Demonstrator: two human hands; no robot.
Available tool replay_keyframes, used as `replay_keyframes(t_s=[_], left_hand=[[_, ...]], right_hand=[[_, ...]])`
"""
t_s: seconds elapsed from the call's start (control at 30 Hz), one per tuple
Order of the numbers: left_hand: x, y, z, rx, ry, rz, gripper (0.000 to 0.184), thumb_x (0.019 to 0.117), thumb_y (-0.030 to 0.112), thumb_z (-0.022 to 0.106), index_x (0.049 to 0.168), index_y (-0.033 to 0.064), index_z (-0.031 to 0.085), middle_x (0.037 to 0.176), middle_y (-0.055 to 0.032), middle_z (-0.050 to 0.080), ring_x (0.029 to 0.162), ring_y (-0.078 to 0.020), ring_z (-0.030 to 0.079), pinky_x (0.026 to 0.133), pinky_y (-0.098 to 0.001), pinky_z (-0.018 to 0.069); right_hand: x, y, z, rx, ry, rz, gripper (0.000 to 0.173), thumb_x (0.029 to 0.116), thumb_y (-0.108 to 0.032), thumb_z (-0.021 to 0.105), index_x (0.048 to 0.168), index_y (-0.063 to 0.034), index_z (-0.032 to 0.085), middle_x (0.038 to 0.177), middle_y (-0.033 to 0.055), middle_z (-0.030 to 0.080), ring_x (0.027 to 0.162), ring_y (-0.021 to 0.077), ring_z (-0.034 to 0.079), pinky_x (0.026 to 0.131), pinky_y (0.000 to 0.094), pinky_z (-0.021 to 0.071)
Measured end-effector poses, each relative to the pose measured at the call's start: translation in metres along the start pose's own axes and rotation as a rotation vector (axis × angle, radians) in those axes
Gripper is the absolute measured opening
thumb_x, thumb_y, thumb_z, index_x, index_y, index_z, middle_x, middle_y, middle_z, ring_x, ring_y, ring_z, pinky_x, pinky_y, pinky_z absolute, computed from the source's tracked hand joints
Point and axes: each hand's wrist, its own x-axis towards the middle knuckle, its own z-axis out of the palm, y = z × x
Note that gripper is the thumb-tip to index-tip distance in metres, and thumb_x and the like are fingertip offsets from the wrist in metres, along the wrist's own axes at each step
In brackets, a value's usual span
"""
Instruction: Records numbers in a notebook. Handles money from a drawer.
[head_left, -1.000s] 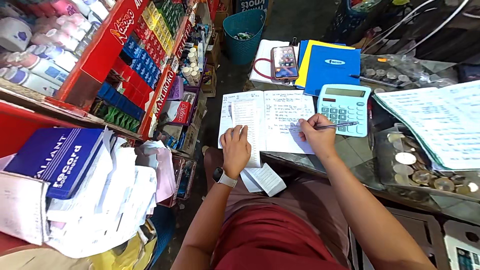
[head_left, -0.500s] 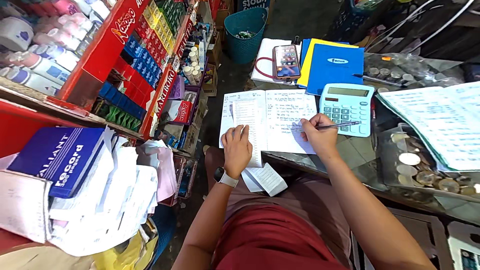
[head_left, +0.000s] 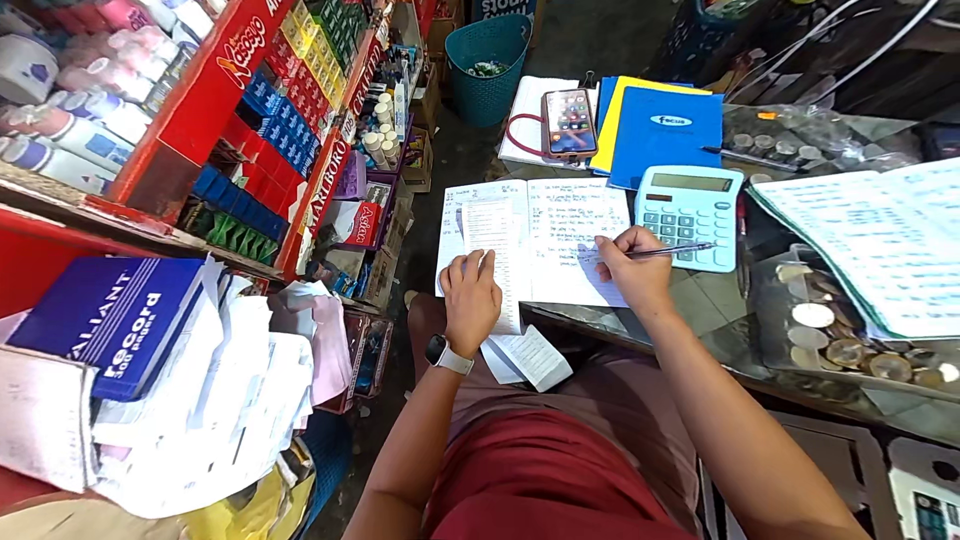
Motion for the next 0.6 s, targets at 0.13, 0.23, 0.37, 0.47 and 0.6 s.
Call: replay_keyframes(t_s=[0.13, 0.23, 0.37, 0.47, 0.6], left_hand=[[-0.0003, 0.0002, 0.0004, 0.005, 0.005, 0.001, 0.044, 0.0958, 0.01, 0.049, 0.136, 0.0115, 0.067, 0.141, -0.0126, 0.06, 0.131, -0.0392, 0.052, 0.106, -0.0614, 0.0353], [-0.0005, -0.0001, 0.0016, 0.005, 0.022, 0.007, 0.044, 0.095, 0.01, 0.051, 0.135, 0.0113, 0.067, 0.14, -0.0124, 0.061, 0.13, -0.0396, 0.053, 0.105, -0.0618, 0.0362], [-0.0005, 0.0004, -0.0025, -0.013, 0.005, 0.0, 0.044, 0.0957, 0.009, 0.05, 0.136, 0.0111, 0.067, 0.141, -0.0134, 0.061, 0.131, -0.041, 0.052, 0.106, -0.0632, 0.0356], [-0.0007, -0.0002, -0.0018, -0.029, 0.012, 0.01, 0.043, 0.0954, 0.008, 0.051, 0.135, 0.0095, 0.067, 0.14, -0.0154, 0.061, 0.131, -0.0431, 0.052, 0.104, -0.0657, 0.0362], [-0.0013, -0.0025, 0.001, -0.01, 0.026, 0.012, 0.044, 0.0951, 0.01, 0.049, 0.135, 0.0095, 0.067, 0.14, -0.0163, 0.06, 0.131, -0.0439, 0.051, 0.104, -0.0657, 0.0351]], right_hand=[[-0.0002, 0.0, 0.0, -0.005, 0.029, -0.016, 0.029, 0.0922, 0.0, 0.061, 0.073, -0.0153, 0.045, 0.053, -0.0096, 0.052, 0.042, 0.0006, 0.053, 0.043, 0.0173, 0.0487], [-0.0007, -0.0006, -0.0006, -0.02, 0.028, -0.009, 0.028, 0.0928, -0.001, 0.063, 0.074, -0.0146, 0.046, 0.054, -0.0091, 0.053, 0.043, 0.0011, 0.054, 0.043, 0.0173, 0.0499], [-0.0017, -0.0047, 0.0027, -0.003, 0.023, -0.003, 0.031, 0.0912, 0.002, 0.06, 0.072, -0.0145, 0.043, 0.052, -0.0083, 0.051, 0.041, 0.001, 0.052, 0.042, 0.0173, 0.0475], [-0.003, -0.0037, 0.0012, -0.035, 0.01, -0.015, 0.03, 0.0929, 0.0, 0.061, 0.073, -0.0121, 0.043, 0.054, -0.0062, 0.05, 0.042, 0.0023, 0.051, 0.044, 0.0187, 0.0477], [-0.0024, 0.0036, 0.0017, -0.05, 0.018, -0.053, 0.032, 0.0923, -0.002, 0.063, 0.071, -0.0135, 0.042, 0.053, -0.0063, 0.049, 0.042, 0.0019, 0.05, 0.044, 0.0183, 0.0466]])
